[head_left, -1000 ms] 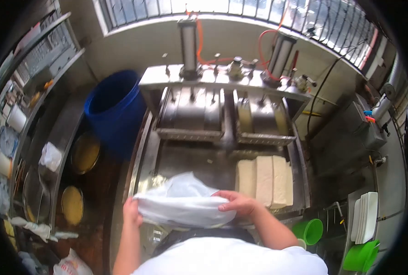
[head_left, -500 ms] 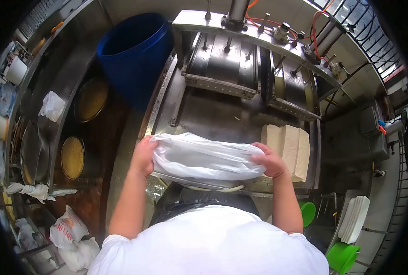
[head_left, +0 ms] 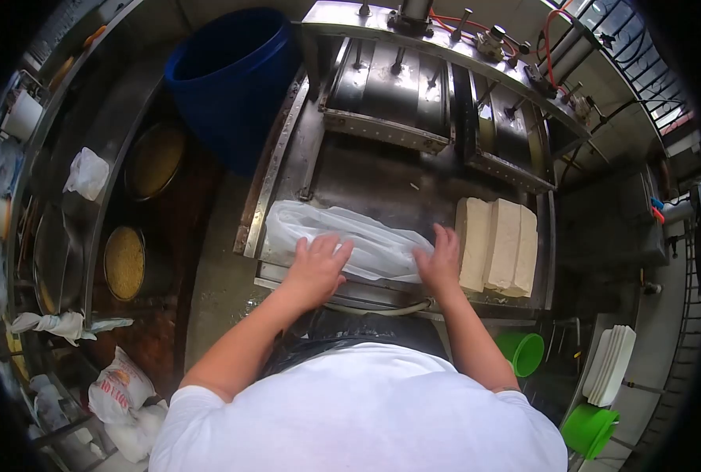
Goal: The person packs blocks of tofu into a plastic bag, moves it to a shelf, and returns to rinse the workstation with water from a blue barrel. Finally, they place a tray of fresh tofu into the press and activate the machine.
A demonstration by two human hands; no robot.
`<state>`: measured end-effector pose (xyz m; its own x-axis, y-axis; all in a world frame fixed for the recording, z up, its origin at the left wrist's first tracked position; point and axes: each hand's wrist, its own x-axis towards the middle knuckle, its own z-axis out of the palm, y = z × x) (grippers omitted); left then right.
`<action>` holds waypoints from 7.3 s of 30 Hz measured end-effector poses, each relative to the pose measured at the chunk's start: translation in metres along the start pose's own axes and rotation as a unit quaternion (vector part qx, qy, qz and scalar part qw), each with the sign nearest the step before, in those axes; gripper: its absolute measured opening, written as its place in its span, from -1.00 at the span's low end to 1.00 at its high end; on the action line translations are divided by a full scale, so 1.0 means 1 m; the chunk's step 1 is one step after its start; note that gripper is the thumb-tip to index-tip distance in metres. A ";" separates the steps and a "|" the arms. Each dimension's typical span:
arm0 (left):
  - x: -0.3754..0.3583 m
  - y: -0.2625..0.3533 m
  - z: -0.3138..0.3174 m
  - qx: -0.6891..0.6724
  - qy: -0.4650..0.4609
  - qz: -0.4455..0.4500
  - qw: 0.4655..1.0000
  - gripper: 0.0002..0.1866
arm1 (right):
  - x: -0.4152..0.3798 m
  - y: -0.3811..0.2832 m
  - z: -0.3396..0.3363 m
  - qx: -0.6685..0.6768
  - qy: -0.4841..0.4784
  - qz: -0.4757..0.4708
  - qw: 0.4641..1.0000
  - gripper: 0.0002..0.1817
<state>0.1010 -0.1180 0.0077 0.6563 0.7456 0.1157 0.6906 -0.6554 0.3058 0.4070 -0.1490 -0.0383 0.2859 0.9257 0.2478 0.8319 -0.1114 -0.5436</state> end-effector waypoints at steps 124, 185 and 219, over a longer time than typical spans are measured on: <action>0.019 -0.034 0.043 -0.086 -0.107 -0.134 0.981 -0.45 | 0.008 -0.026 0.023 -0.039 -0.222 -0.356 0.907 -0.34; 0.027 -0.074 0.060 -0.270 -0.046 -0.152 0.950 -0.09 | -0.028 0.028 -0.124 -0.038 -0.426 0.008 0.904 -0.84; 0.031 -0.001 -0.032 -0.242 -0.083 -0.132 0.958 -0.66 | -0.012 0.075 -0.101 0.443 -0.095 0.282 0.846 -0.13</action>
<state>0.1112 -0.0906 0.0415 0.5451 0.8220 -0.1646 0.6435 -0.2843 0.7107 0.5142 -0.2052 -0.0013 0.3669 0.8661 -0.3394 -0.1183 -0.3184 -0.9405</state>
